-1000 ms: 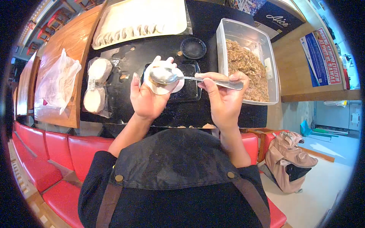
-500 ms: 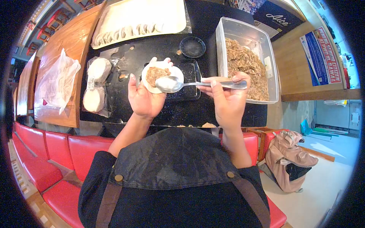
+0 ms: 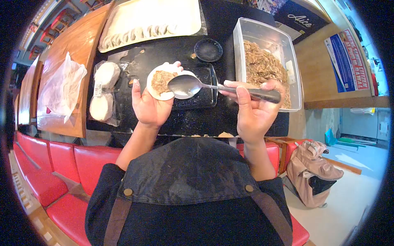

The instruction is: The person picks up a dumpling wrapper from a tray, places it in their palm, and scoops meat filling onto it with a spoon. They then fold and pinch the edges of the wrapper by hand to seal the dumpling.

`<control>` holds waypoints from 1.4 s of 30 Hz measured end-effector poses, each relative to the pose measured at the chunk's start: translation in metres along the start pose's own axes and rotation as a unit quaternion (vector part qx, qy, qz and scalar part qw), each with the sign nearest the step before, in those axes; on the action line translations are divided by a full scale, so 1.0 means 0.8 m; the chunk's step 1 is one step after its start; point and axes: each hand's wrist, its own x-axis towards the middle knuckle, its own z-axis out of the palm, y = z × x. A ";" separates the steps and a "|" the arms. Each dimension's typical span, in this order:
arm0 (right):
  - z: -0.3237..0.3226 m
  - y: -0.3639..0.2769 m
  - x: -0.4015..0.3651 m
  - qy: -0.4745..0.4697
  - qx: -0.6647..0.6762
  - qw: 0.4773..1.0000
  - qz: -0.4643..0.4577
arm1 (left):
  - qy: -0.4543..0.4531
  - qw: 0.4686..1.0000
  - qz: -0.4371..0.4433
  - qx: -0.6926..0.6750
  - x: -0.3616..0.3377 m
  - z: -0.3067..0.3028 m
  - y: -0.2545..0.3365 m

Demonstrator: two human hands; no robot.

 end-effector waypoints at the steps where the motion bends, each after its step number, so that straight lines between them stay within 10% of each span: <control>1: 0.003 -0.002 -0.001 0.001 0.002 1.000 -0.009 | 0.000 1.000 -0.001 0.000 0.000 0.001 -0.001; 13: -0.020 -0.008 0.016 -0.029 0.008 0.999 -0.024 | -0.103 0.986 -0.120 -0.051 -0.016 -0.023 0.009; 18: -0.037 0.005 0.029 -0.096 0.012 0.995 -0.031 | 0.018 0.975 -0.219 -0.039 -0.022 -0.005 0.015; 22: -0.042 0.002 0.041 -0.107 -0.005 0.990 -0.087 | -0.098 0.952 -0.285 0.044 -0.017 0.003 0.016; 25: -0.042 0.000 0.044 -0.188 0.051 0.977 -0.090 | 0.016 0.963 -0.269 -0.023 -0.021 0.005 0.015; 42: -0.029 0.010 0.043 -0.142 -0.013 0.989 -0.033 | -0.035 0.958 -0.284 0.005 -0.021 0.014 0.014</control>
